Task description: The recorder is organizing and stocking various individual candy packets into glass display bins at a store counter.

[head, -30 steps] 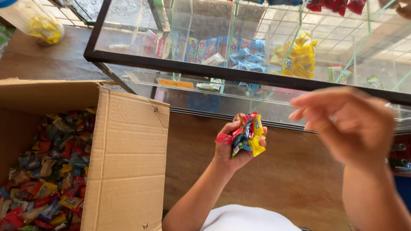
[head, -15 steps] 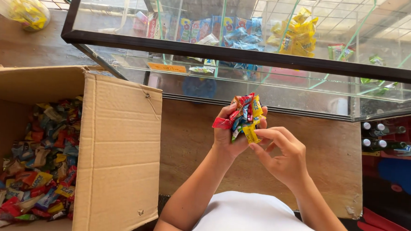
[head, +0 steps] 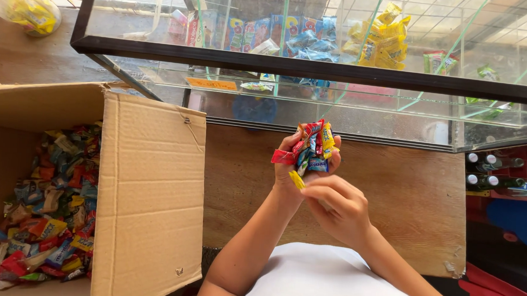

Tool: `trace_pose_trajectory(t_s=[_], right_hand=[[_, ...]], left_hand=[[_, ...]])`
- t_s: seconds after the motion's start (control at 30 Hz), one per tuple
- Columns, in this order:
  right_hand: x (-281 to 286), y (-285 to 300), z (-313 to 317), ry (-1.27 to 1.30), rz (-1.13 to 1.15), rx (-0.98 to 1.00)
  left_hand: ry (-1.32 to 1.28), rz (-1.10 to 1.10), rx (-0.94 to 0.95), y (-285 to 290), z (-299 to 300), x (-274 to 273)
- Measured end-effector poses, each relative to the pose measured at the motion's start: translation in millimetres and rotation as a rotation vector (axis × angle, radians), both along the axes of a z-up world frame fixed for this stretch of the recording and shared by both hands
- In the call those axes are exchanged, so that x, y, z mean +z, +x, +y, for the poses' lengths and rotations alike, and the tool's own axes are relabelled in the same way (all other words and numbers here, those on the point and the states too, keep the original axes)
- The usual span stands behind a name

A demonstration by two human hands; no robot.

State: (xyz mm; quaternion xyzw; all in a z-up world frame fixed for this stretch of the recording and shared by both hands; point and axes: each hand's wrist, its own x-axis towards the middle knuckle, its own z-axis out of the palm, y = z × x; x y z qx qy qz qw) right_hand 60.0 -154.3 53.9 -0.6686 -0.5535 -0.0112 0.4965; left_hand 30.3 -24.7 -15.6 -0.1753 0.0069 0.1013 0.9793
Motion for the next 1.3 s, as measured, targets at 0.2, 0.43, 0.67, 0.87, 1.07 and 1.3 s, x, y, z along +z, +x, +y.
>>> trace_pose_trajectory(t_s=[0.2, 0.43, 0.67, 0.87, 1.07, 1.3], right_hand=[[-5.3, 12.1, -3.7, -0.1, 0.112, -0.105], [-0.7, 39.7, -12.4, -0.274, -0.019, -0.158], [-2.7, 47.0, -14.4, -0.286, -0.128, -0.102], [16.3, 55.3, -13.7, -0.257, -0.024, -0.001], [66.4, 89.0, -10.7, -0.193, 0.164, -0.004], [178.8, 117.5, 36.8, 0.185, 0.232, -0.037]], left_hand=[[0.007, -0.09, -0.019, -1.1, 0.7, -8.9], [0.127, 0.099, -0.034, -1.9, 4.0, -8.1], [0.14, -0.041, -0.093, -6.7, 5.3, -18.3], [0.1, -0.081, -0.086, -7.9, 2.9, -5.1], [0.054, 0.06, -0.068, -12.3, 4.2, 6.8], [0.011, 0.076, -0.102, -14.4, 10.1, 9.3]])
